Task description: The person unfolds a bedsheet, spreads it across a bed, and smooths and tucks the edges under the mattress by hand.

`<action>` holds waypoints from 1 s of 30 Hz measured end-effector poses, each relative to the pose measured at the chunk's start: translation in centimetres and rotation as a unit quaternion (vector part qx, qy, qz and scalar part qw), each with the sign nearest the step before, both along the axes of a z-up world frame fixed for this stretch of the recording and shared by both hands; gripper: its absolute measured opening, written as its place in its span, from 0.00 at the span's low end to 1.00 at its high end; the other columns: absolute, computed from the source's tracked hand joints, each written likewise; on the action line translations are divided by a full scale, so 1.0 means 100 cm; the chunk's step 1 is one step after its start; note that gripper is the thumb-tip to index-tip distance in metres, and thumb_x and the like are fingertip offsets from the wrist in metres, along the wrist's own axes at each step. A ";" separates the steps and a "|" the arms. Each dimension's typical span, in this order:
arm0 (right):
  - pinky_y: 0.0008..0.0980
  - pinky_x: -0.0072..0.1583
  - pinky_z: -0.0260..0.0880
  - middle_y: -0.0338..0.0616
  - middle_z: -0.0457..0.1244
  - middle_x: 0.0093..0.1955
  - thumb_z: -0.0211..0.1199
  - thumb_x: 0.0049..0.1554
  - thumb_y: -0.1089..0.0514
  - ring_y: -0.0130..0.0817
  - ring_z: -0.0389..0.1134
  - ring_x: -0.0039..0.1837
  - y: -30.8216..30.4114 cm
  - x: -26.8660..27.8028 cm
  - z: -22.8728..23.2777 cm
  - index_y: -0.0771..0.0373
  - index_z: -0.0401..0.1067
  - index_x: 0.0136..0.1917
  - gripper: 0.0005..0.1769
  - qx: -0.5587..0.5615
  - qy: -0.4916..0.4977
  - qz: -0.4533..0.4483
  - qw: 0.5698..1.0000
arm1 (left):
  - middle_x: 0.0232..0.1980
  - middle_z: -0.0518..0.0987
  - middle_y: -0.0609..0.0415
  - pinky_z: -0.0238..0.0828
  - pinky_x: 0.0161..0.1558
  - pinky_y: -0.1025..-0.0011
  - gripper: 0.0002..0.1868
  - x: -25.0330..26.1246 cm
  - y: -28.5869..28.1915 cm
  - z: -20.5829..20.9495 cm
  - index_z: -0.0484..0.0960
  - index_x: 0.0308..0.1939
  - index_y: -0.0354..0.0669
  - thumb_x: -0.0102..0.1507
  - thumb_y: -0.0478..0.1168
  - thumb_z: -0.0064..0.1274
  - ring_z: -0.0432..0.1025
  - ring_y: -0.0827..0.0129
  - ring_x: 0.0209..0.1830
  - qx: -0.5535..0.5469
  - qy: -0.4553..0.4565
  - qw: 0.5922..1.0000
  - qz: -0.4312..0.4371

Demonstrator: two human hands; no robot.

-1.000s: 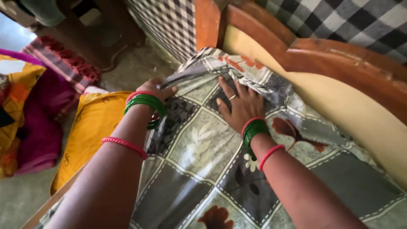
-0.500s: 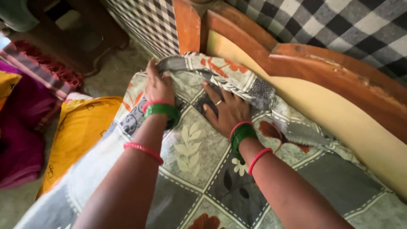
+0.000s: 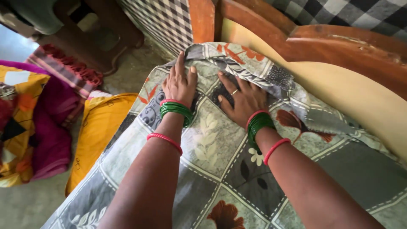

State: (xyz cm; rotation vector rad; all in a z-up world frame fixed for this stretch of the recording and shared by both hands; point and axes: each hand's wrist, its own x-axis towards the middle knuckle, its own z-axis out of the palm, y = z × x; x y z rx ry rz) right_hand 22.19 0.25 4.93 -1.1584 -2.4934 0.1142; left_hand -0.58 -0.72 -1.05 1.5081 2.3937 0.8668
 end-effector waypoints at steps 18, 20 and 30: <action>0.59 0.63 0.67 0.62 0.62 0.67 0.58 0.59 0.40 0.64 0.66 0.65 0.007 0.004 -0.007 0.45 0.58 0.79 0.36 -0.021 0.069 0.035 0.997 | 0.45 0.84 0.46 0.73 0.45 0.52 0.21 0.032 0.003 0.034 0.77 0.51 0.51 0.59 0.53 0.61 0.78 0.47 0.46 -0.033 -0.045 0.998 0.015; 0.56 0.62 0.69 0.60 0.63 0.64 0.53 0.61 0.39 0.60 0.68 0.61 0.011 0.004 0.017 0.38 0.54 0.81 0.37 -0.272 -0.044 -0.003 0.961 | 0.46 0.84 0.43 0.73 0.47 0.49 0.17 0.034 0.013 0.039 0.77 0.51 0.52 0.61 0.51 0.57 0.78 0.44 0.47 -0.065 -0.032 0.997 0.031; 0.54 0.60 0.69 0.53 0.62 0.70 0.54 0.61 0.40 0.59 0.68 0.60 0.007 0.009 0.017 0.40 0.56 0.79 0.34 -0.244 0.002 -0.018 0.970 | 0.46 0.84 0.44 0.72 0.45 0.47 0.17 0.024 0.007 0.027 0.77 0.51 0.52 0.63 0.52 0.54 0.77 0.42 0.47 -0.082 -0.005 0.996 -0.034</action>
